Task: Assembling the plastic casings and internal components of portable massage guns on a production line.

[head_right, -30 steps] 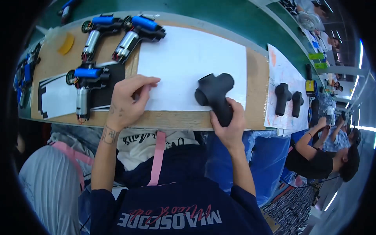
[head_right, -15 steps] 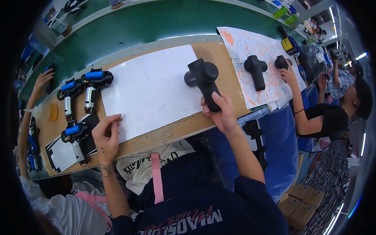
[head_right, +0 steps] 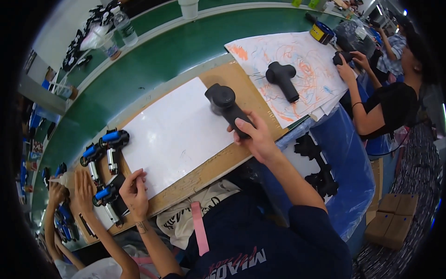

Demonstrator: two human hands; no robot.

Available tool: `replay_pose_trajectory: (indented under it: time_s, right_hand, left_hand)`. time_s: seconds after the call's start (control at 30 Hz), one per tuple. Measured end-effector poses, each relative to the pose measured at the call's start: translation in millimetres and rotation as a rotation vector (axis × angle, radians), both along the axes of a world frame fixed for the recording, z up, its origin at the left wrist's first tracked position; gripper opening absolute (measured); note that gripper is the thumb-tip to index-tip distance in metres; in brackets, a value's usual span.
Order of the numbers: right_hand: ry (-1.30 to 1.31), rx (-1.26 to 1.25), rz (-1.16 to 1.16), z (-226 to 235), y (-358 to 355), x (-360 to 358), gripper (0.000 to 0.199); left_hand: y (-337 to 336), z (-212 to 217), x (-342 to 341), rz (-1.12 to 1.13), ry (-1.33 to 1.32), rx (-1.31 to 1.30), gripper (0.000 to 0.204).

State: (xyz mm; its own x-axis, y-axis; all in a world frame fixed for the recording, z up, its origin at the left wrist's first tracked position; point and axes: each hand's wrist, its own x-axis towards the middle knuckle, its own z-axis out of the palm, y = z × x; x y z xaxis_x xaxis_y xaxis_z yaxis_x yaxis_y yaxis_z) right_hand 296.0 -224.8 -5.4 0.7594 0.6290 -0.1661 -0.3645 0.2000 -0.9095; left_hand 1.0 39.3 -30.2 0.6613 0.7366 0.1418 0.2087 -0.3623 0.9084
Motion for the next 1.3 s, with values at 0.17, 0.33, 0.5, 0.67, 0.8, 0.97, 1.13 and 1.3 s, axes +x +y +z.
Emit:
replay_pose_trajectory:
  time_s: [0.17, 0.33, 0.5, 0.67, 0.8, 0.97, 1.13, 1.3]
  right_hand:
    - [-0.650, -0.317, -0.309, 35.1, -17.5, 67.9, 0.050]
    - [-1.041, -0.664, -0.504, 37.5, -30.2, 196.7, 0.053]
    - [-1.054, -0.647, -0.511, -43.1, -80.0, 297.5, 0.055]
    - [-0.848, -0.545, -0.323, -71.1, -179.7, 312.4, 0.042]
    - [-1.401, -1.061, -0.554, -67.1, -219.3, 242.0, 0.035]
    - [-1.420, -1.268, -0.791, -123.9, -294.8, 177.0, 0.024]
    - [-0.634, -1.564, -0.191, -217.0, -300.7, 126.9, 0.060]
    - [-0.530, -1.713, 0.021, -257.3, -294.3, 87.7, 0.096]
  left_hand:
    - [1.7, 6.4, 7.7, 0.016, -0.027, 0.044, 0.020]
    - [1.4, 16.4, 2.4, -0.009, 0.117, 0.326, 0.024]
    - [10.7, 35.4, -10.4, 0.160, 0.029, 0.605, 0.025]
    - [35.5, 54.6, -1.7, 0.370, 0.076, 0.715, 0.035]
    - [40.6, 60.6, 5.8, 0.296, 0.517, 0.563, 0.063]
    - [71.0, 43.4, 11.3, 0.153, 0.326, 0.622, 0.070]
    - [91.3, 63.2, 12.0, 0.005, 0.415, 0.609, 0.074]
    - [52.6, 86.3, 25.6, -0.023, 0.552, 0.408, 0.082]
